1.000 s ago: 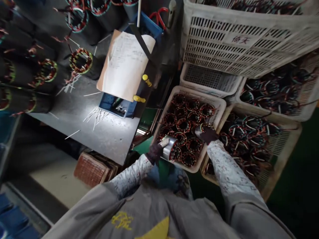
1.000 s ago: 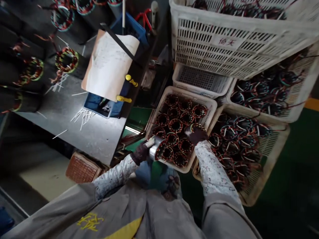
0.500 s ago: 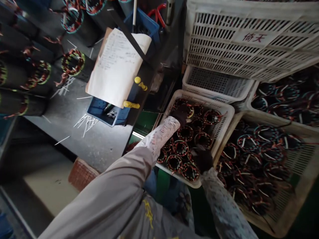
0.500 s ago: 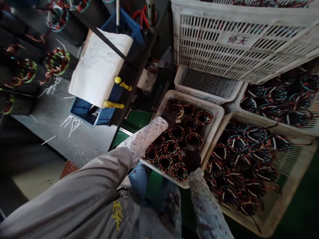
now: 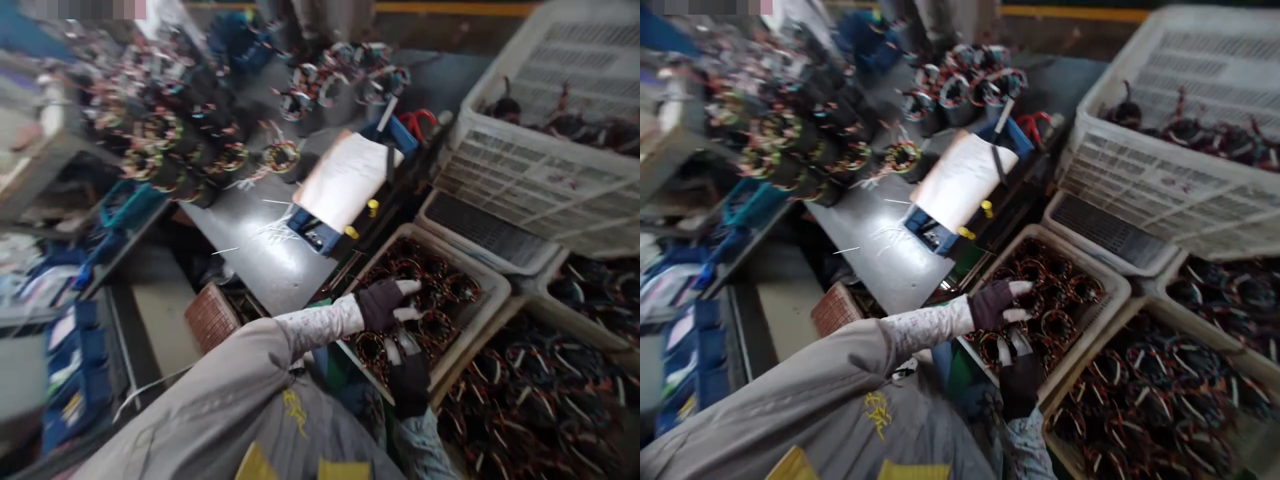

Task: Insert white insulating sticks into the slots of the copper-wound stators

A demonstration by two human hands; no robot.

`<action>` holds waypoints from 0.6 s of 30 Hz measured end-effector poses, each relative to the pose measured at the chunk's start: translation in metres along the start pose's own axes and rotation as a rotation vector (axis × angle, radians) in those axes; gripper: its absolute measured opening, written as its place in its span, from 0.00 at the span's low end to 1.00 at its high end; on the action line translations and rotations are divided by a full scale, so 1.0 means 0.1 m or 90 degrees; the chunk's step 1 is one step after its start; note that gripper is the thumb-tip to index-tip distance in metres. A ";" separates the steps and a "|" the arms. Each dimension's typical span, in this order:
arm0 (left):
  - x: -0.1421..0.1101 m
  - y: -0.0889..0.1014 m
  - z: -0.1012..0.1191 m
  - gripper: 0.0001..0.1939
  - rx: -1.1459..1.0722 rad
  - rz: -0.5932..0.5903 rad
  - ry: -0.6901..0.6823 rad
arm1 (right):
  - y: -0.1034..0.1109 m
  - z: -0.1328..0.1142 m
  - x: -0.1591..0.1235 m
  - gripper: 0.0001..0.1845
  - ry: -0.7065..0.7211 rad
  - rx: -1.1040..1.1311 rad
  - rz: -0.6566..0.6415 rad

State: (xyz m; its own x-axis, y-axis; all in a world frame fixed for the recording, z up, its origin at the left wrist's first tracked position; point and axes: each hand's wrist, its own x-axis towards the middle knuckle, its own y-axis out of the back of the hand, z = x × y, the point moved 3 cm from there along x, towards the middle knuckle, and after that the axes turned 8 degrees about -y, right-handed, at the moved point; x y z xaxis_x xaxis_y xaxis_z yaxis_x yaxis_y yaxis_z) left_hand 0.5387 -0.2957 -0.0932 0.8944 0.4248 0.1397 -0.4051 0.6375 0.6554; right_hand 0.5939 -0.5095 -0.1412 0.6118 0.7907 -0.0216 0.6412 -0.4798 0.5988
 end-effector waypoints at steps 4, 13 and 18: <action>-0.77 1.29 -0.01 0.34 0.191 0.264 -0.023 | -0.03 -0.80 0.24 0.20 0.167 0.054 -0.071; -0.95 4.51 -1.71 0.45 0.453 0.246 0.557 | -0.61 -2.59 0.60 0.14 0.377 0.082 -0.120; -0.86 5.07 -2.34 0.36 0.452 0.067 0.524 | -1.42 -3.50 1.60 0.15 0.404 0.018 -0.084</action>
State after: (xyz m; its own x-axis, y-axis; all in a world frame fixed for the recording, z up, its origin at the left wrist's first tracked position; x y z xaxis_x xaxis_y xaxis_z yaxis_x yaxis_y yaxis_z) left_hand 0.2126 0.1412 0.0536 0.3539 0.9239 -0.1453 -0.0347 0.1682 0.9851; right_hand 0.4385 -0.1817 0.0508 0.1399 0.9103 0.3895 0.7097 -0.3665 0.6016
